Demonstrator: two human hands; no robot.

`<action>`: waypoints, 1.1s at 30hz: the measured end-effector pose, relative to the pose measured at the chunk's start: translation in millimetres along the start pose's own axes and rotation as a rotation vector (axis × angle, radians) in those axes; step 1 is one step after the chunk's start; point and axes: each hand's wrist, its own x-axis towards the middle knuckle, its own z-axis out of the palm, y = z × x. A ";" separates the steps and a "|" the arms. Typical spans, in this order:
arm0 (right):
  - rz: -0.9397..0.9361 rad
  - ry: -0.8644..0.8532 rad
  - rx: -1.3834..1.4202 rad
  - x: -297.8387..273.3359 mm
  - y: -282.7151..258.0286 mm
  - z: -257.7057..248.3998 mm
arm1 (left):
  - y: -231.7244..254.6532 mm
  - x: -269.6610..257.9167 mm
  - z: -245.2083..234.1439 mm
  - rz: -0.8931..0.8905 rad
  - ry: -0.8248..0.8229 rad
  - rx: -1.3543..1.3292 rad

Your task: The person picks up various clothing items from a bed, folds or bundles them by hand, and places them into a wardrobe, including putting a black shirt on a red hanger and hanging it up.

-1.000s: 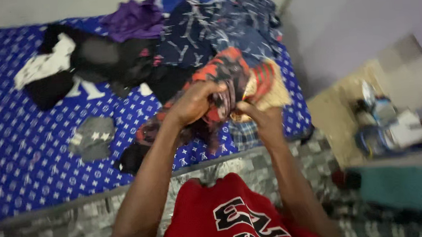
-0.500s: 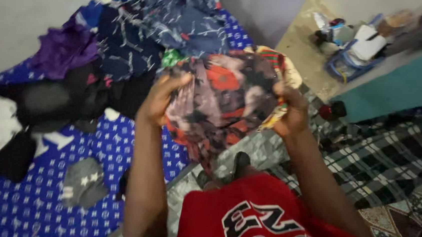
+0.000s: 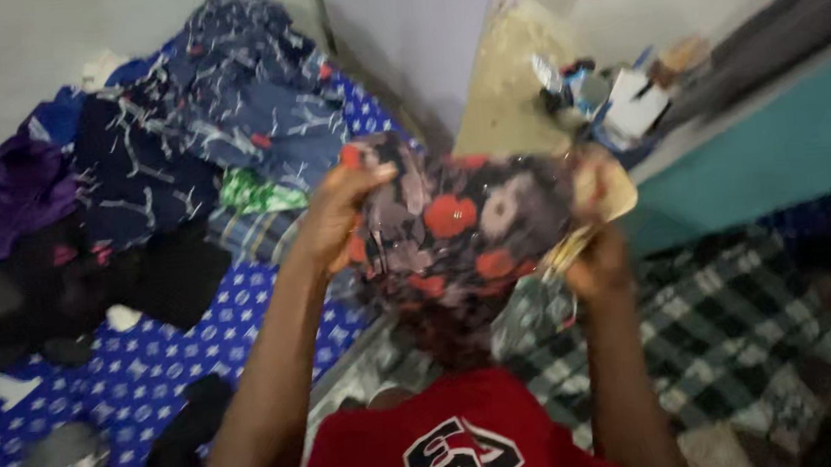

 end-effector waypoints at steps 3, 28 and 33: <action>0.436 0.115 -0.120 8.4 -28.8 -46.8 | 18.0 45.1 65.3 -0.062 -0.048 0.569; -0.375 0.059 -0.718 284.9 -320.4 -77.3 | -58.5 419.6 169.4 0.632 -0.124 1.288; 0.043 0.180 -0.393 370.4 -374.5 -72.6 | -42.1 519.8 212.1 0.774 -0.141 1.063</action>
